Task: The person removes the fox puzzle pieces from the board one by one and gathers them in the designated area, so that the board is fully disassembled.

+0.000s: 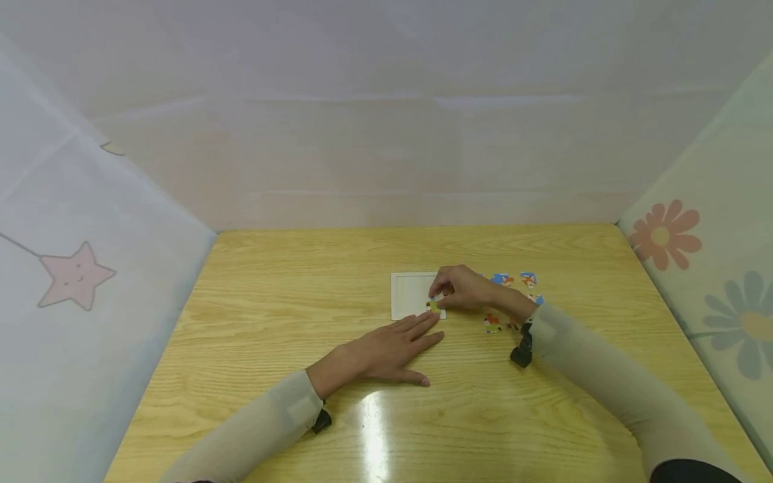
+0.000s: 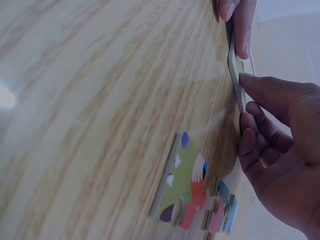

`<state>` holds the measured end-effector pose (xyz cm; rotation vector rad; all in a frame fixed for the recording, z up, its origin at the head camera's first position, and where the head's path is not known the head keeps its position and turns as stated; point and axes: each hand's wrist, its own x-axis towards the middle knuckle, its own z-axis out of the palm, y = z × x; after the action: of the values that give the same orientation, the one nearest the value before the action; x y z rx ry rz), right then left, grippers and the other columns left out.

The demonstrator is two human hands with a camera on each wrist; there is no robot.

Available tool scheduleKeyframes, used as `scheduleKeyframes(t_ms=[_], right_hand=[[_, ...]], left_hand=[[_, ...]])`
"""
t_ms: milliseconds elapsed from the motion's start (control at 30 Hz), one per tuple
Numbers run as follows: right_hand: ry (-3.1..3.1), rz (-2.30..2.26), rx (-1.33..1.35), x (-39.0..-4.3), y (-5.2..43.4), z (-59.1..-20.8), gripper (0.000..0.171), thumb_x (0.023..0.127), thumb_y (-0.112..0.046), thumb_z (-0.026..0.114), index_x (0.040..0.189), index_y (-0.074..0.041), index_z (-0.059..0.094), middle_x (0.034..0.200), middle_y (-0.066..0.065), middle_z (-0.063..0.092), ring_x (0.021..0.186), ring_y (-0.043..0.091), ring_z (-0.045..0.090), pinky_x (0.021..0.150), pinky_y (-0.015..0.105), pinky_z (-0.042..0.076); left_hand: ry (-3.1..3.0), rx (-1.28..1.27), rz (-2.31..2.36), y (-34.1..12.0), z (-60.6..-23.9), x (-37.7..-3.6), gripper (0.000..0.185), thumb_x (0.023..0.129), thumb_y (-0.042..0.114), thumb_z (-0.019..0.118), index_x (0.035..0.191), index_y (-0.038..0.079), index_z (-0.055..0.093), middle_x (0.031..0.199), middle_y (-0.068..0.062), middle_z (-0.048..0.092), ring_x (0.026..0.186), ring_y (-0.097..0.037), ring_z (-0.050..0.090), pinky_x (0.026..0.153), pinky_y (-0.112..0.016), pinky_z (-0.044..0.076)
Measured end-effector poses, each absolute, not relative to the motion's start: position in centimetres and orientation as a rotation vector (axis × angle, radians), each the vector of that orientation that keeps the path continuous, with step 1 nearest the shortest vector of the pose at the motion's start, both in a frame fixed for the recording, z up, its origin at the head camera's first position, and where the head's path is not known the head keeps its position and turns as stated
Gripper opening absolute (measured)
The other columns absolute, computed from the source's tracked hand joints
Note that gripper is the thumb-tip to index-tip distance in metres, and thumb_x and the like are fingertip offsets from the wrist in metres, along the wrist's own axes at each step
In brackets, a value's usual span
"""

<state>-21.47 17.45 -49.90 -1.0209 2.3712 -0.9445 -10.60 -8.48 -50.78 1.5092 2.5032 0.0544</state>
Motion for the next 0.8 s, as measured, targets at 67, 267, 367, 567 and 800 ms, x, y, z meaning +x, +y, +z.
scheduleKeyframes(t_ms=[67, 267, 367, 567, 800], right_hand=[[2.366, -0.947, -1.028, -21.52, 17.47, -49.98, 0.016, 0.094, -0.007, 0.081, 0.111, -0.006, 0.079, 0.106, 0.005, 0.068, 0.090, 0.015, 0.060, 0.080, 0.029, 0.055], [2.355, -0.938, -1.048, -21.71, 17.43, -49.90, 0.016, 0.094, -0.007, 0.081, 0.110, -0.006, 0.077, 0.106, 0.006, 0.068, 0.088, 0.014, 0.058, 0.077, 0.028, 0.053], [2.357, -0.916, -1.043, -21.79, 17.34, -49.90, 0.016, 0.094, -0.007, 0.081, 0.110, -0.006, 0.076, 0.106, 0.006, 0.068, 0.087, 0.013, 0.057, 0.076, 0.027, 0.051], [2.339, -0.914, -1.020, -21.86, 17.25, -49.67, 0.016, 0.094, -0.005, 0.080, 0.109, -0.005, 0.075, 0.105, 0.008, 0.067, 0.086, 0.015, 0.056, 0.075, 0.027, 0.051], [2.318, -0.940, -1.002, -22.02, 17.27, -49.72, 0.015, 0.094, -0.005, 0.079, 0.108, -0.005, 0.073, 0.100, 0.006, 0.069, 0.082, 0.014, 0.057, 0.072, 0.027, 0.051]], left_hand=[[2.503, 1.509, 0.059, -8.57, -50.84, -10.62, 0.092, 0.104, 0.073, 0.041, 0.171, 0.015, 0.019, 0.179, -0.013, -0.001, 0.165, -0.025, 0.000, 0.133, -0.040, 0.016], [2.498, 1.512, 0.044, -8.90, -51.03, -10.69, 0.092, 0.104, 0.074, 0.039, 0.172, 0.014, 0.017, 0.179, -0.012, -0.001, 0.165, -0.023, -0.002, 0.133, -0.039, 0.013], [2.497, 1.515, 0.039, -9.08, -51.08, -10.73, 0.092, 0.105, 0.074, 0.038, 0.171, 0.014, 0.017, 0.179, -0.012, -0.001, 0.165, -0.023, -0.002, 0.133, -0.039, 0.012], [2.493, 1.519, 0.037, -9.31, -51.09, -10.82, 0.093, 0.104, 0.074, 0.038, 0.171, 0.013, 0.017, 0.179, -0.012, -0.001, 0.165, -0.023, 0.000, 0.133, -0.039, 0.012], [2.492, 1.518, 0.056, -9.11, -50.84, -10.70, 0.092, 0.105, 0.072, 0.041, 0.171, 0.011, 0.019, 0.178, -0.015, 0.001, 0.165, -0.025, 0.002, 0.133, -0.040, 0.014]])
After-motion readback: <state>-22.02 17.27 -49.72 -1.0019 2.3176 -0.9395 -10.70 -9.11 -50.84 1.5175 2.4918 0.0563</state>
